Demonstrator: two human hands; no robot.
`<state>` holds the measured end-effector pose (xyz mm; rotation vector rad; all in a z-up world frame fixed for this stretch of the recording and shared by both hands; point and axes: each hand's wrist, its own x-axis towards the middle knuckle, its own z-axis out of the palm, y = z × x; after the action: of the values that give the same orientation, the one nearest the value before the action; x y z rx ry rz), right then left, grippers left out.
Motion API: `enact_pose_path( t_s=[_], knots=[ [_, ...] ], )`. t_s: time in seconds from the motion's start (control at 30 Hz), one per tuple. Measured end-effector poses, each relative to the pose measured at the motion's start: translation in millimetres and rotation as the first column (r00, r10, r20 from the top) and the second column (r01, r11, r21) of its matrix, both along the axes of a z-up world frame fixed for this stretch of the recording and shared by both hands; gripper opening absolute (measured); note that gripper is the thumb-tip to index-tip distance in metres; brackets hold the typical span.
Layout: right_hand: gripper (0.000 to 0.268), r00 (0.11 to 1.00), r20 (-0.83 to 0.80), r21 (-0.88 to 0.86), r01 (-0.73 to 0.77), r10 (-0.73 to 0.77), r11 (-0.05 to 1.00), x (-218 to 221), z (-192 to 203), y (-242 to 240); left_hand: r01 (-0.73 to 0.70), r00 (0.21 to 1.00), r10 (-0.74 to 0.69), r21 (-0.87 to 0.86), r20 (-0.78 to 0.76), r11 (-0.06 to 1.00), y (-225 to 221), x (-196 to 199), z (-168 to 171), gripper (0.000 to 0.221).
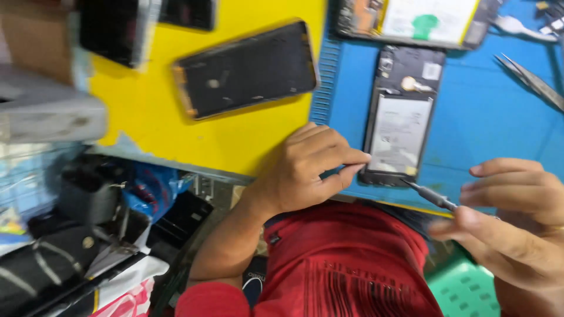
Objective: Disassembling a mobile phone by removing screws and prying off the back cover to access internal components.
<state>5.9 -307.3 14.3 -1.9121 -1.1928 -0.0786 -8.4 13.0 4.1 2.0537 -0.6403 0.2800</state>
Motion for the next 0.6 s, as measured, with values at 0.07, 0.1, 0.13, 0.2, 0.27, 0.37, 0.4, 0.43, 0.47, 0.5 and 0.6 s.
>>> enact_pose_path(
  t_s=[0.07,0.1,0.13,0.2,0.27,0.37,0.4,0.43,0.47,0.5,0.6],
  knots=[
    [0.040,0.999,-0.025,0.067,0.050,-0.048,0.996,0.3,-6.5,-1.2,0.017,1.000,-0.018,-0.080,-0.014,0.997,20.1,2.0,3.8,0.009],
    [0.049,0.999,-0.034,0.001,0.008,-0.008,1.000,2.4,-0.4,1.1,-0.080,0.996,0.075,0.090,0.050,0.993,35.8,4.1,8.5,0.012],
    [0.059,0.999,-0.045,-0.070,-0.027,0.023,0.997,1.8,6.7,1.2,-0.175,0.981,0.148,0.246,0.127,0.953,49.6,6.0,12.7,0.016],
    [0.058,1.000,0.019,-0.082,0.026,-0.025,0.996,2.2,-4.0,-9.6,-0.265,0.961,0.218,0.344,0.170,0.901,83.7,14.8,28.2,0.009],
    [0.063,0.993,0.088,-0.094,0.081,-0.073,0.992,0.8,-2.0,-7.8,-0.354,0.933,0.282,0.425,0.224,0.833,112.1,20.4,40.1,0.004],
    [0.057,0.991,-0.111,-0.068,0.070,-0.077,0.995,-5.6,3.4,3.5,-0.332,0.941,0.310,0.542,0.135,0.772,137.5,18.8,47.9,0.005],
    [0.049,0.990,-0.039,-0.066,0.135,-0.138,0.989,-8.2,-3.1,0.0,-0.296,0.950,0.300,0.564,0.089,0.771,139.0,16.7,47.8,0.006],
    [0.048,0.980,0.032,-0.059,0.199,-0.197,0.978,-10.4,-10.1,-3.6,-0.259,0.956,0.290,0.585,0.042,0.768,140.4,15.0,47.4,0.007],
    [0.048,0.978,0.039,-0.060,0.205,-0.203,0.977,-8.0,-3.0,-0.7,-0.258,0.958,0.284,0.582,0.047,0.772,138.9,15.6,48.1,0.007],
    [0.045,0.988,-0.014,-0.078,0.150,-0.152,0.986,-5.5,3.7,2.4,-0.262,0.957,0.284,0.579,0.054,0.772,137.5,16.3,48.5,0.006],
    [0.040,0.996,-0.011,-0.047,0.087,-0.088,0.995,-0.7,18.1,20.2,-0.287,0.955,0.277,0.570,0.106,0.770,129.3,29.2,40.7,0.007]
  ],
)
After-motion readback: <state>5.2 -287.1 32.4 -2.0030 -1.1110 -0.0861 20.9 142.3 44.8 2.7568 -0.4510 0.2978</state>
